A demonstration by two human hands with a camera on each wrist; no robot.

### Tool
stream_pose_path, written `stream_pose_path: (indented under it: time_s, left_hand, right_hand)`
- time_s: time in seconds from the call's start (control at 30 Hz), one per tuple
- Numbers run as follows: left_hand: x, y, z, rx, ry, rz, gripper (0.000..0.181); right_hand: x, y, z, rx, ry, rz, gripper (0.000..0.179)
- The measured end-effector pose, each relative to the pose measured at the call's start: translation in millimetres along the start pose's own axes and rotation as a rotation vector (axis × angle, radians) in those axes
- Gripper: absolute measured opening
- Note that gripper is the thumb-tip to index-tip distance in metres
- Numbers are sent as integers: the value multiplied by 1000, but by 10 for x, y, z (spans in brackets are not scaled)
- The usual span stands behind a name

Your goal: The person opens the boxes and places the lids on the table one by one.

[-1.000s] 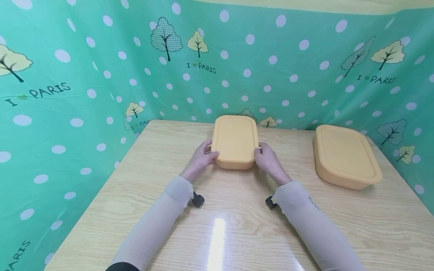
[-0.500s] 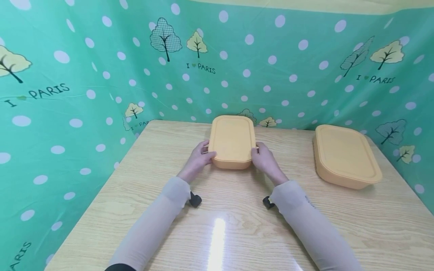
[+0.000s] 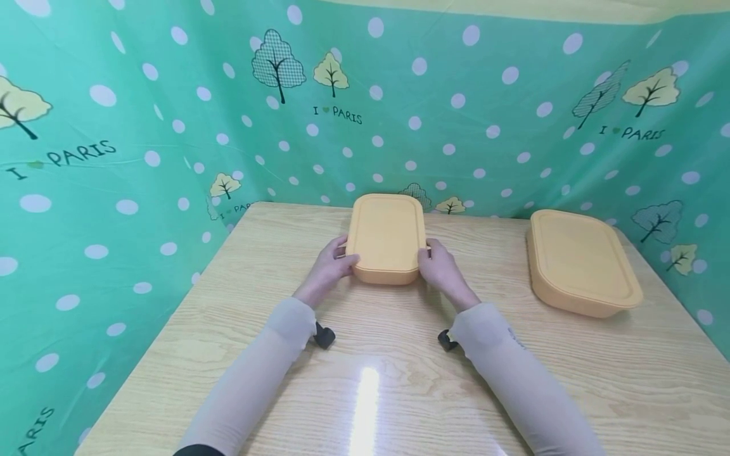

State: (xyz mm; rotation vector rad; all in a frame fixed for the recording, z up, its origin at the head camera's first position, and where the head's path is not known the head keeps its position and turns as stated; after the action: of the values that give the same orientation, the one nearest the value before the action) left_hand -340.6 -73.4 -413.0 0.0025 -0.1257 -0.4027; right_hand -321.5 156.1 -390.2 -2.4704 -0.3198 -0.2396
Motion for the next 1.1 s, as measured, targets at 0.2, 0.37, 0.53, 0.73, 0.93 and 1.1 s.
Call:
stream_pose_path:
  time_s: [0.2,0.37,0.53,0.73,0.93,1.1]
  left_hand:
    - [12,-39,-10,-6,-11,6,71]
    - [30,-76,-10,-16,-14,3,72]
    - [37,-106,-14,-10,-21,1,71]
    - [61,-128,1,-16,-21,-1,71]
    - [79,-153,4,-13,-20,-5,71]
    - [76,-175,-9,-19,-8,-8,71]
  right_hand:
    - [-10,21,-29,12,-6,4,55]
    - [-16,36,-54,13,-12,7,54]
    - [-25,55,-68,11,-14,0,53]
    - [-32,83,-81,4,-5,1,54]
    - [-41,105,-96,4,-2,3,54]
    - [-47,120,-113,-1,-11,12,54]
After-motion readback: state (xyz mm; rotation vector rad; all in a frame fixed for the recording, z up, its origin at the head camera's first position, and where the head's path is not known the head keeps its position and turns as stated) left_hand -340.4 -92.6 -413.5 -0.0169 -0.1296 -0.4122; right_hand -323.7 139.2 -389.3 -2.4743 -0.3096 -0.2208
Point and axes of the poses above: each hand's wrist, its own x-axis away from the middle knuckle, its own y-axis out of the palm, z = x × y, the point moved 7 cm from there along -x, towards the middle knuckle, and after that the axes turned 13 degrees about -z, right-handed, at the moved point
